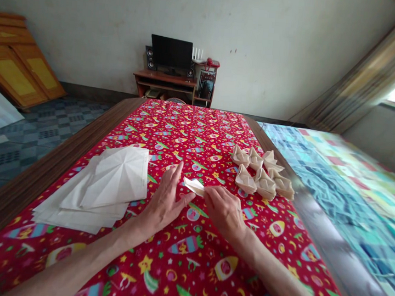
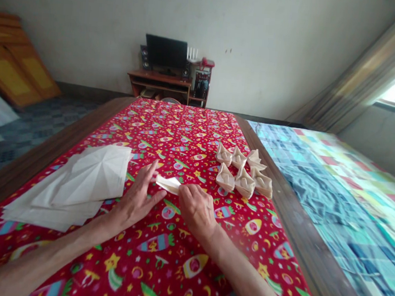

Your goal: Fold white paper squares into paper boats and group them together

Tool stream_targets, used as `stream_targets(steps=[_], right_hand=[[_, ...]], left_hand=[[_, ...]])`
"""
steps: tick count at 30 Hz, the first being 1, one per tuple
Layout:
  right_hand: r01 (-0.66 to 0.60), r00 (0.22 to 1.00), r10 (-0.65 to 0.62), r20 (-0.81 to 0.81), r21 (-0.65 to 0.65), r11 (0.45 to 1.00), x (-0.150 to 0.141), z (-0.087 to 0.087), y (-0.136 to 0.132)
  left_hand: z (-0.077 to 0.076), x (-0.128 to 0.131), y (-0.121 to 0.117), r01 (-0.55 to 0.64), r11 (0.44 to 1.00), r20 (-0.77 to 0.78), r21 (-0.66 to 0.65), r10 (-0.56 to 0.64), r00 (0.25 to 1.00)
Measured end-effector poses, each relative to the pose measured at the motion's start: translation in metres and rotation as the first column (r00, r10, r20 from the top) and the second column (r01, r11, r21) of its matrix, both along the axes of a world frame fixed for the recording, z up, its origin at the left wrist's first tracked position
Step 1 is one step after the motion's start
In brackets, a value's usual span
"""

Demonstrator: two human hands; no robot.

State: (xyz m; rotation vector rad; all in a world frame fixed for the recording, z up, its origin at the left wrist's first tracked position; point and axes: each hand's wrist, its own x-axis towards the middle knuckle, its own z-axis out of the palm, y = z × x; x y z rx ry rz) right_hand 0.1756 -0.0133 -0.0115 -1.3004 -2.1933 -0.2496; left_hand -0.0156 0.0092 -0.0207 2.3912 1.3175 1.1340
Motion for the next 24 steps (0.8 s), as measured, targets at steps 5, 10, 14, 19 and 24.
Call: stream_targets(steps=[5,10,14,19,24], right_hand=[[-0.104,0.989,0.098,-0.107,-0.054,0.993,-0.014,-0.006,-0.007],[-0.09,0.978,0.074,-0.197,-0.074,0.993,-0.022,-0.002,-0.013],[-0.013,0.983,0.001,-0.186,-0.064,0.998,-0.02,0.007,-0.014],[0.012,0.998,-0.013,-0.059,-0.027,1.0,-0.016,0.009,-0.01],[-0.034,0.994,0.032,-0.105,-0.015,0.999,-0.016,0.004,-0.007]], left_hand=[[-0.001,0.012,-0.017,0.102,0.993,0.048,-0.061,-0.099,0.994],[-0.002,0.012,-0.02,0.099,0.995,0.024,-0.032,-0.098,0.995],[0.006,0.013,-0.019,0.092,0.996,0.046,-0.014,-0.092,0.995],[0.019,0.018,-0.022,0.117,0.99,0.121,-0.079,-0.107,0.987],[0.019,0.017,-0.019,0.088,0.987,0.158,-0.131,-0.067,0.985]])
